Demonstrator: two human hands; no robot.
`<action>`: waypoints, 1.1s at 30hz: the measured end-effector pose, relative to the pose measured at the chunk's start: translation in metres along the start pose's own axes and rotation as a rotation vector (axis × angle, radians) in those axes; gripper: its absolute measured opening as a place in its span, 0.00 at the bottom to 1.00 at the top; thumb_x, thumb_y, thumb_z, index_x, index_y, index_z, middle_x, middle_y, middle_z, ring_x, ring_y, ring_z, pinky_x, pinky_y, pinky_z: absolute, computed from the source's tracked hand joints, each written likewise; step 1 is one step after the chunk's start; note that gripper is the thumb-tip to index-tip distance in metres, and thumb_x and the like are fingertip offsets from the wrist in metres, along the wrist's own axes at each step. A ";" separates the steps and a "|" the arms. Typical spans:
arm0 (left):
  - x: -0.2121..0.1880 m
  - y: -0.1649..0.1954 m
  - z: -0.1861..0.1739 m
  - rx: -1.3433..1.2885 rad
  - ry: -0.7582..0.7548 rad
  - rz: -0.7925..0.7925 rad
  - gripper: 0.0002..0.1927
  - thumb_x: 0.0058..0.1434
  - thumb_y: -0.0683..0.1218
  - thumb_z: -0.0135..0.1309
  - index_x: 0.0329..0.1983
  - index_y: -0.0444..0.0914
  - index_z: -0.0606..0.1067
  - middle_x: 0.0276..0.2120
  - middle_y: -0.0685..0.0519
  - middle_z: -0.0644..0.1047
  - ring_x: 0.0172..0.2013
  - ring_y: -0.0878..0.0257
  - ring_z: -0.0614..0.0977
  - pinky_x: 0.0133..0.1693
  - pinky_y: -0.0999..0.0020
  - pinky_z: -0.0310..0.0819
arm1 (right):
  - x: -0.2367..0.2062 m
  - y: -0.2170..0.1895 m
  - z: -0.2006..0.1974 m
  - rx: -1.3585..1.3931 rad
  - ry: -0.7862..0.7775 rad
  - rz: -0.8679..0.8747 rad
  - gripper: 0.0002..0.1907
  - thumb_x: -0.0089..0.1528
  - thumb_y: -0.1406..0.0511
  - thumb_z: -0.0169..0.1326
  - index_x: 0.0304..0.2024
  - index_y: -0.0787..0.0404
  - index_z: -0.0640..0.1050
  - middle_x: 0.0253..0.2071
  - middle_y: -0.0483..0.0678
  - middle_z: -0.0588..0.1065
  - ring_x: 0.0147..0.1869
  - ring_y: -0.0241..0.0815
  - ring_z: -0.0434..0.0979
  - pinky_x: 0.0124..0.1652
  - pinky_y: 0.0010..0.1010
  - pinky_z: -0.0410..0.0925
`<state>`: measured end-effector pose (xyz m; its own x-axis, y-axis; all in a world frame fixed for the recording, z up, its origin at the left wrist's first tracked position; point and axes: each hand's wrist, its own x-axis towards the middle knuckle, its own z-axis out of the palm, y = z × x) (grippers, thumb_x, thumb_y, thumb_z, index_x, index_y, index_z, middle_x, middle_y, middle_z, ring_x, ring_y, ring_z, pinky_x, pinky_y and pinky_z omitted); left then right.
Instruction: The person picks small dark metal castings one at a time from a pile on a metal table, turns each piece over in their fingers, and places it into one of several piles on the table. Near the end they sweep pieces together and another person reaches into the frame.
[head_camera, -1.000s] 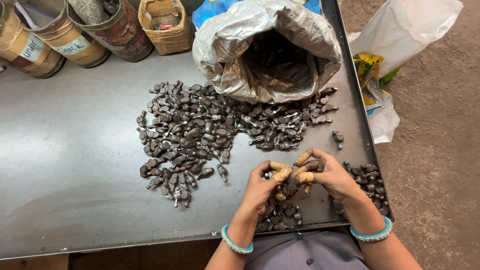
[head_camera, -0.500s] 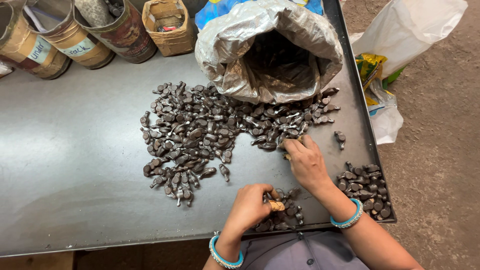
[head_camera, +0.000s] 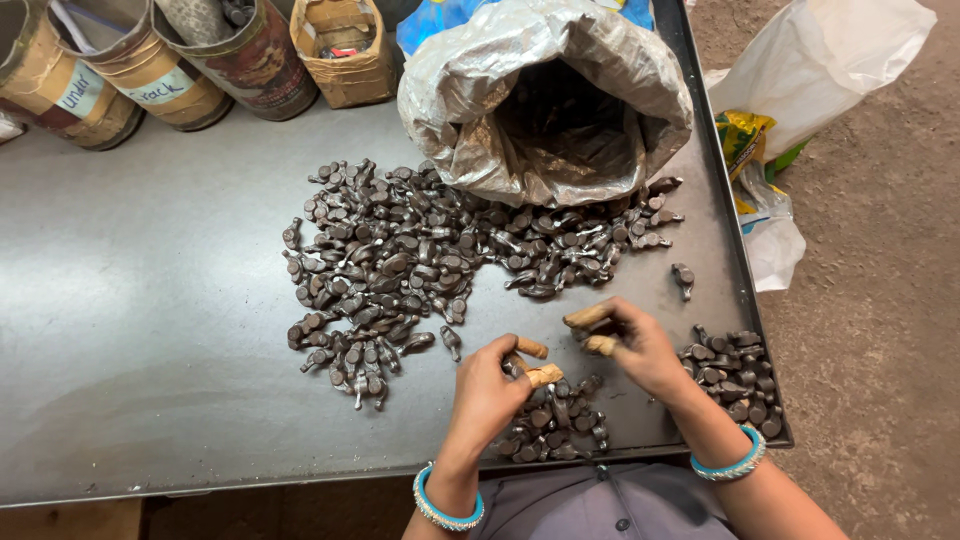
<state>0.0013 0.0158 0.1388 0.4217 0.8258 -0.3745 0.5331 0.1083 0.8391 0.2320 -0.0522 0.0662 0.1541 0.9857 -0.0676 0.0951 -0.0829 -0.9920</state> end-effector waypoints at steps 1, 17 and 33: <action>0.002 -0.003 0.003 -0.006 0.014 0.036 0.15 0.50 0.47 0.66 0.42 0.42 0.83 0.23 0.52 0.81 0.21 0.61 0.79 0.28 0.65 0.72 | -0.001 0.005 0.001 0.298 -0.022 0.036 0.14 0.59 0.77 0.57 0.47 0.64 0.76 0.52 0.54 0.80 0.55 0.44 0.81 0.56 0.36 0.74; 0.047 -0.071 0.051 -0.946 -0.429 -0.099 0.08 0.64 0.43 0.62 0.40 0.33 0.76 0.35 0.54 0.81 0.34 0.69 0.81 0.35 0.74 0.76 | -0.011 0.018 -0.010 0.559 0.009 0.207 0.16 0.62 0.68 0.60 0.51 0.69 0.80 0.43 0.50 0.80 0.42 0.37 0.80 0.39 0.30 0.76; 0.053 -0.075 0.056 -1.046 -0.551 -0.256 0.17 0.70 0.50 0.56 0.53 0.32 0.76 0.36 0.53 0.82 0.32 0.68 0.83 0.32 0.72 0.79 | -0.010 0.027 -0.013 0.655 -0.004 0.296 0.16 0.59 0.58 0.64 0.40 0.63 0.77 0.35 0.46 0.79 0.31 0.32 0.76 0.26 0.23 0.71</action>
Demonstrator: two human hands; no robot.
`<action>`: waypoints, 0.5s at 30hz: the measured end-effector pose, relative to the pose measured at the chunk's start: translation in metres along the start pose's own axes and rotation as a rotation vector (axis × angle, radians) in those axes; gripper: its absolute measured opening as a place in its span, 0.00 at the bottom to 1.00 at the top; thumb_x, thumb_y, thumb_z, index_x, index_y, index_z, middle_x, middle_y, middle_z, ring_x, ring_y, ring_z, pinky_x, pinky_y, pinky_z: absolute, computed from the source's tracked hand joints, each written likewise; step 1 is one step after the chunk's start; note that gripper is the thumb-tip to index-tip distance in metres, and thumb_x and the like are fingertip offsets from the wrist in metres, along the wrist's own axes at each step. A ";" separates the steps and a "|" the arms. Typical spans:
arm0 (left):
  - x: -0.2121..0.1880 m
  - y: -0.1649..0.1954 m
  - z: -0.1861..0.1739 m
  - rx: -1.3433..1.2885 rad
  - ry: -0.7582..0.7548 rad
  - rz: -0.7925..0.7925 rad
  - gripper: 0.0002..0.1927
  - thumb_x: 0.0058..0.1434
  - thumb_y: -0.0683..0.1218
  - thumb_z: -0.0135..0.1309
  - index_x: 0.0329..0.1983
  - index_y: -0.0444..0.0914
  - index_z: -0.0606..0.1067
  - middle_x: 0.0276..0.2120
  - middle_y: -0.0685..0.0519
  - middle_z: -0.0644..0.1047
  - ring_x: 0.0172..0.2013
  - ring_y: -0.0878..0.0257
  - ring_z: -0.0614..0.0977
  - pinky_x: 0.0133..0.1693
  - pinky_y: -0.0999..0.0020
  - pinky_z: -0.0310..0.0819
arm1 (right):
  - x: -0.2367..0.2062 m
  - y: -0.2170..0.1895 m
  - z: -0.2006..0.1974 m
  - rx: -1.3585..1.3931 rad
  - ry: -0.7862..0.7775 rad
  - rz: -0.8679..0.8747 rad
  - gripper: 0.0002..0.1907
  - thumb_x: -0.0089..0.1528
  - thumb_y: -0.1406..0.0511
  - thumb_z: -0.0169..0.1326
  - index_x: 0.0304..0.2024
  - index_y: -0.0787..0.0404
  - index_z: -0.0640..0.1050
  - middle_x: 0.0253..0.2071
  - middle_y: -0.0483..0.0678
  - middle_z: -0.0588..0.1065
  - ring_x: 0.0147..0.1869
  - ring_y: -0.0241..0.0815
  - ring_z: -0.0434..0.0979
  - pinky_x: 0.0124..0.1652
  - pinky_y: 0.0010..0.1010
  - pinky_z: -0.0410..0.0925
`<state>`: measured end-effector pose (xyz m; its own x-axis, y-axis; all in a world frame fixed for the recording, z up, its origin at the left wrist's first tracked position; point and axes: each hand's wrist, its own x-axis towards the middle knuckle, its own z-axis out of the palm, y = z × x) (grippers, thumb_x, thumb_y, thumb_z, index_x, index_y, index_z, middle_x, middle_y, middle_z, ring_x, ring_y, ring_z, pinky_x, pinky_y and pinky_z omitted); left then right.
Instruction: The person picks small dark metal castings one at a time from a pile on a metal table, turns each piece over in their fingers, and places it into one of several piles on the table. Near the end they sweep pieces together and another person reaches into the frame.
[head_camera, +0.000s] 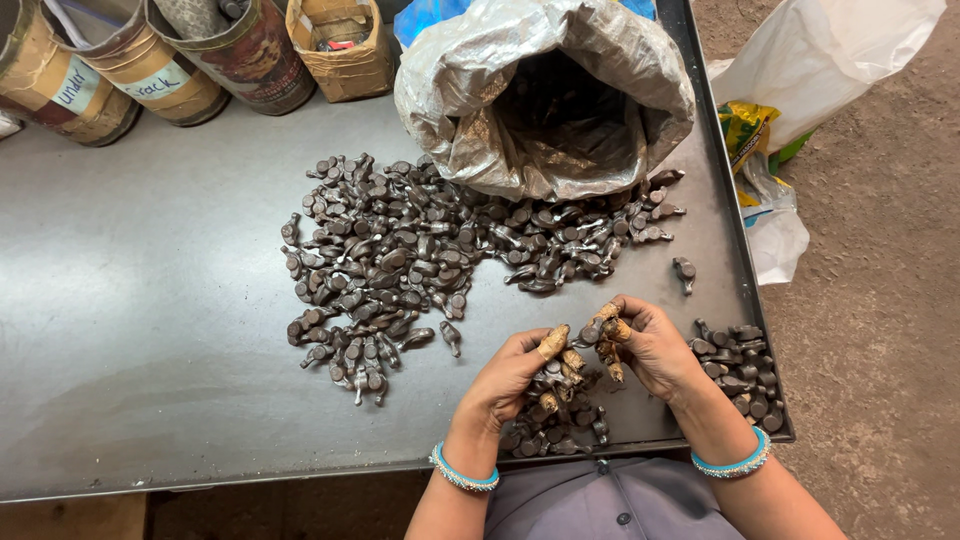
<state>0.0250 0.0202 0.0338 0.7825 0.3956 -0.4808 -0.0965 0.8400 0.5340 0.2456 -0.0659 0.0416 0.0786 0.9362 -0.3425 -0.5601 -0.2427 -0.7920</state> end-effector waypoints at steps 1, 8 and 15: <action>0.000 0.000 0.000 -0.004 0.004 -0.004 0.17 0.69 0.49 0.56 0.53 0.32 0.76 0.36 0.53 0.82 0.32 0.69 0.83 0.32 0.73 0.79 | 0.000 0.000 -0.001 0.001 -0.002 -0.003 0.16 0.59 0.58 0.64 0.40 0.63 0.77 0.34 0.45 0.79 0.31 0.32 0.76 0.26 0.23 0.71; -0.006 0.007 0.006 0.013 -0.007 0.047 0.10 0.66 0.44 0.60 0.45 0.33 0.77 0.36 0.53 0.81 0.34 0.69 0.83 0.35 0.73 0.79 | -0.003 -0.006 -0.003 -0.058 -0.052 -0.034 0.15 0.61 0.64 0.62 0.46 0.69 0.79 0.38 0.51 0.81 0.36 0.38 0.80 0.32 0.30 0.76; -0.010 0.008 0.015 0.280 0.069 0.260 0.10 0.57 0.39 0.67 0.37 0.34 0.77 0.34 0.56 0.78 0.34 0.71 0.79 0.35 0.76 0.75 | -0.006 -0.007 0.002 -0.089 -0.027 -0.094 0.18 0.60 0.74 0.59 0.53 0.74 0.78 0.47 0.57 0.81 0.51 0.46 0.83 0.50 0.37 0.77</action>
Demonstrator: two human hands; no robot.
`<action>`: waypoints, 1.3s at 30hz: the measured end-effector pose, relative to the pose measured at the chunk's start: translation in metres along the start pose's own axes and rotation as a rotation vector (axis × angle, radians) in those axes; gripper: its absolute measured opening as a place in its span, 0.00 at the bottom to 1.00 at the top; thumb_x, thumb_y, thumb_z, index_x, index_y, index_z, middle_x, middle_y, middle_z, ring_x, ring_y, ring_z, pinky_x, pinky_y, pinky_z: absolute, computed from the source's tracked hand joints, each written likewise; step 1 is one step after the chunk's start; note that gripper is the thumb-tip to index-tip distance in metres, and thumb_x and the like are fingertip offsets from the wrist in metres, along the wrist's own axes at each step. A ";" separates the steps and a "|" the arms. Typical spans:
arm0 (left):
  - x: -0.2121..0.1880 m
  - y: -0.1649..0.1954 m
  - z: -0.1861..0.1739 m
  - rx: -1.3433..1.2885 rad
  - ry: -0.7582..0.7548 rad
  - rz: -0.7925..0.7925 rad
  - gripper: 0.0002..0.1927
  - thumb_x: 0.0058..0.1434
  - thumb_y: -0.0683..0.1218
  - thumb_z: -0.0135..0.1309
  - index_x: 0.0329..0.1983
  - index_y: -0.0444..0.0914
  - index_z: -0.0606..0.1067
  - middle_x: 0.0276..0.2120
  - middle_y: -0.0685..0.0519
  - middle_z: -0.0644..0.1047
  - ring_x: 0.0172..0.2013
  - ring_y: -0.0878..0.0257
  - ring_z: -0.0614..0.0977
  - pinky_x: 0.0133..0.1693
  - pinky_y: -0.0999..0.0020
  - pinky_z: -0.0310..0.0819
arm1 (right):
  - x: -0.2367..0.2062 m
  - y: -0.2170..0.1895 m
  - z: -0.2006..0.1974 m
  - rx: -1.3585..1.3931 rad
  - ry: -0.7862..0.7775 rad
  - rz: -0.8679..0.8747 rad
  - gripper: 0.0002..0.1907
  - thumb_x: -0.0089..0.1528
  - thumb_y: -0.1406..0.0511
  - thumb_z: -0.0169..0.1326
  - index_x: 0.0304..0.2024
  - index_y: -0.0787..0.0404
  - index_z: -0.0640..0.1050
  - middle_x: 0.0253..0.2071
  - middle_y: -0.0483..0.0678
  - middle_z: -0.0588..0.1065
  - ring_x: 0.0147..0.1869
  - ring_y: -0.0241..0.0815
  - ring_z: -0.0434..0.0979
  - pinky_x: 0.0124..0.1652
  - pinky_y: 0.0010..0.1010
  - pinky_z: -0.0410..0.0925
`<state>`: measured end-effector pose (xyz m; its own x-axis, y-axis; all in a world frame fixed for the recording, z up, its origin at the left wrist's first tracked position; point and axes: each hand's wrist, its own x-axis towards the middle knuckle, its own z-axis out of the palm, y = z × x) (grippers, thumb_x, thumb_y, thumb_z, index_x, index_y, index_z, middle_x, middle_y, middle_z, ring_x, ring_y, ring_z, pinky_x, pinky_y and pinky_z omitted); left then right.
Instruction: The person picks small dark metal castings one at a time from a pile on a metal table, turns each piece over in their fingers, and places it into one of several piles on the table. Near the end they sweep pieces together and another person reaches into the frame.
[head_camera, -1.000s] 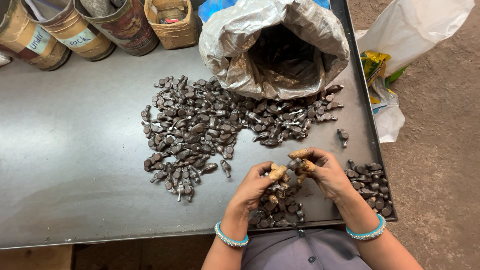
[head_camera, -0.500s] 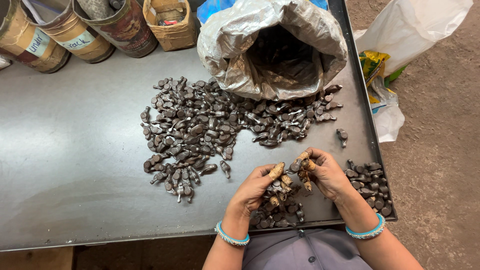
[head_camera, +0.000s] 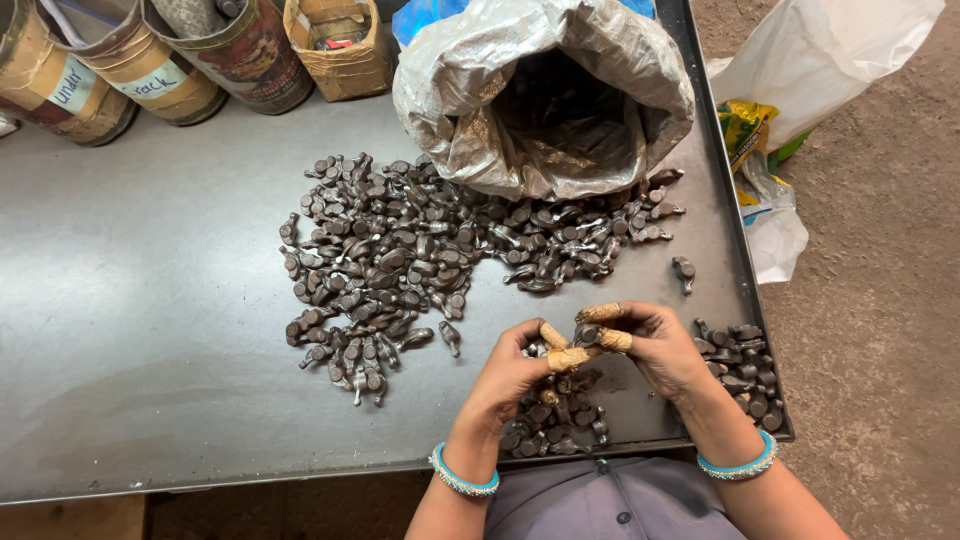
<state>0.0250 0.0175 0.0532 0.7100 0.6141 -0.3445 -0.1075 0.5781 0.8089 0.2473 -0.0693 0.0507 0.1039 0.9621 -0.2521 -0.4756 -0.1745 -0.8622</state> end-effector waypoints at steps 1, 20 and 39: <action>0.001 0.000 0.000 0.001 0.001 0.003 0.10 0.57 0.39 0.67 0.37 0.34 0.77 0.34 0.56 0.78 0.34 0.71 0.79 0.34 0.76 0.75 | 0.001 0.000 0.001 -0.019 0.010 -0.011 0.18 0.60 0.75 0.60 0.53 0.75 0.78 0.48 0.58 0.81 0.51 0.46 0.83 0.52 0.37 0.77; -0.009 0.021 -0.006 0.403 0.083 -0.025 0.14 0.55 0.48 0.68 0.33 0.33 0.80 0.26 0.53 0.80 0.26 0.68 0.77 0.26 0.71 0.70 | 0.004 -0.011 0.018 -0.371 0.079 -0.143 0.18 0.56 0.73 0.64 0.50 0.68 0.79 0.48 0.51 0.80 0.50 0.40 0.82 0.51 0.31 0.76; -0.009 0.045 -0.028 0.986 0.028 0.054 0.22 0.39 0.53 0.73 0.38 0.42 0.83 0.32 0.54 0.84 0.34 0.57 0.84 0.39 0.64 0.76 | 0.036 -0.049 0.027 -1.126 0.459 -0.333 0.20 0.53 0.76 0.61 0.48 0.58 0.79 0.45 0.50 0.76 0.41 0.43 0.81 0.44 0.34 0.74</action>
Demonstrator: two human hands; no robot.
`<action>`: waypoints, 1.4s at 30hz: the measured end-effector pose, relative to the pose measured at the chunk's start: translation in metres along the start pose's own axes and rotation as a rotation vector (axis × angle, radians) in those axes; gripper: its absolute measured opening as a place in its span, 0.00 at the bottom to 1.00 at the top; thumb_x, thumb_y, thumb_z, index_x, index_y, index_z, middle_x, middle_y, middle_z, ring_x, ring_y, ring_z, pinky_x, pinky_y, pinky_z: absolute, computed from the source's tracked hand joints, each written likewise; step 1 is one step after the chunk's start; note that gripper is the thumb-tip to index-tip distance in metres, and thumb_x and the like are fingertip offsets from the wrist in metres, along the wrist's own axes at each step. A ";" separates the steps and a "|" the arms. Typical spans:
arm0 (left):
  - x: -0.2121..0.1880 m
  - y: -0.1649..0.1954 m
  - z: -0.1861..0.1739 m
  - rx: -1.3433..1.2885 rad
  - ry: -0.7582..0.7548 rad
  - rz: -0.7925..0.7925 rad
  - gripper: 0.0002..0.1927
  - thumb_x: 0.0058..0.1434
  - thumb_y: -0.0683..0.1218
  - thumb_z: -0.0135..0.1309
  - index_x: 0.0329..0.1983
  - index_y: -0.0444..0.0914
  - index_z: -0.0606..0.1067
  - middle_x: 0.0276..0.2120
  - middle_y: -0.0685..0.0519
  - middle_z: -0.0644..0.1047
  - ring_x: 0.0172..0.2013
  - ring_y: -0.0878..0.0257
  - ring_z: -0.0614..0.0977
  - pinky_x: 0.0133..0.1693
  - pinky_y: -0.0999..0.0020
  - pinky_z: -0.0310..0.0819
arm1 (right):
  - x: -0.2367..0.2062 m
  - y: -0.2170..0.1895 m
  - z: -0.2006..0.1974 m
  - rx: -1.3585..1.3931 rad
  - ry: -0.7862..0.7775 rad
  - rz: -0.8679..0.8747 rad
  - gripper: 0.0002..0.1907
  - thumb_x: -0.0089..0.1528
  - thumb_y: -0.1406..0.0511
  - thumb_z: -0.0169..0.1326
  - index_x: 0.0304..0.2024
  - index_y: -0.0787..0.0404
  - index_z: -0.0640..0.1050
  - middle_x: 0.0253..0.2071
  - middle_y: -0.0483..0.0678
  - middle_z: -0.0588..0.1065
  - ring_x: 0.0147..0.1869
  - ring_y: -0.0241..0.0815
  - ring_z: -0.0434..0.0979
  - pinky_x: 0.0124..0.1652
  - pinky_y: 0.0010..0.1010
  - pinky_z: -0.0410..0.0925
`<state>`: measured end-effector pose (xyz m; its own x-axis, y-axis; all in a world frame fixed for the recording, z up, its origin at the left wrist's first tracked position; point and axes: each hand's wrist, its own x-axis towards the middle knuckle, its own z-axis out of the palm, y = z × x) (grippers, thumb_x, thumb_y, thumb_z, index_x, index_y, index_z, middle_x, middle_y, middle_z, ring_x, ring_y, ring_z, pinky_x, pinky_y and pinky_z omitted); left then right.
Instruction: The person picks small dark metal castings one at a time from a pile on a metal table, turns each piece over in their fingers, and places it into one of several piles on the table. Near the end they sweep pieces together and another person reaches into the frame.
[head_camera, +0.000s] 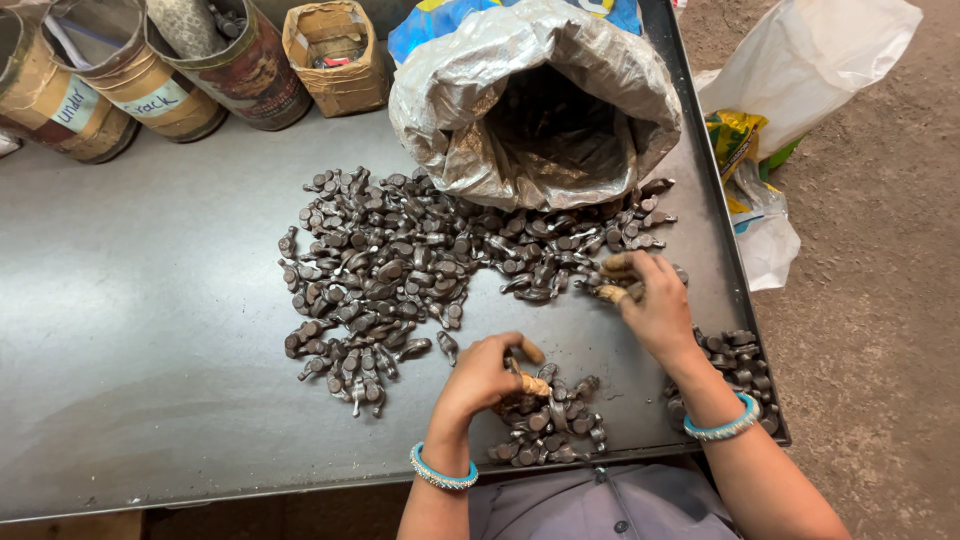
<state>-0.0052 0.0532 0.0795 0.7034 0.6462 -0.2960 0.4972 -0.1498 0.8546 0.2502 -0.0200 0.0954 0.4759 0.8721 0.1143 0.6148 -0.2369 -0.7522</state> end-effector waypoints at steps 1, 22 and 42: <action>0.000 0.001 0.000 0.002 -0.022 -0.003 0.22 0.41 0.53 0.73 0.40 0.43 0.84 0.33 0.54 0.84 0.35 0.58 0.85 0.40 0.64 0.76 | -0.005 0.001 -0.003 0.010 -0.017 0.052 0.20 0.54 0.77 0.59 0.48 0.58 0.79 0.45 0.50 0.76 0.40 0.42 0.81 0.43 0.33 0.75; 0.019 -0.003 0.010 0.213 -0.401 0.009 0.31 0.42 0.59 0.72 0.51 0.49 0.82 0.38 0.43 0.83 0.37 0.48 0.84 0.42 0.59 0.76 | -0.011 0.001 0.019 -0.230 0.023 -0.107 0.23 0.50 0.77 0.58 0.49 0.66 0.76 0.41 0.58 0.75 0.47 0.60 0.76 0.48 0.45 0.71; 0.004 0.002 0.009 -0.577 -0.203 -0.109 0.22 0.53 0.46 0.69 0.51 0.34 0.83 0.36 0.53 0.83 0.34 0.72 0.79 0.37 0.75 0.73 | -0.045 0.070 0.012 1.472 -0.428 0.659 0.24 0.60 0.67 0.59 0.58 0.65 0.75 0.46 0.53 0.80 0.45 0.43 0.82 0.42 0.34 0.77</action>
<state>0.0032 0.0487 0.0760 0.7749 0.4709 -0.4216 0.2568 0.3749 0.8908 0.2641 -0.0710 0.0298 0.0480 0.8984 -0.4366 -0.8030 -0.2253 -0.5518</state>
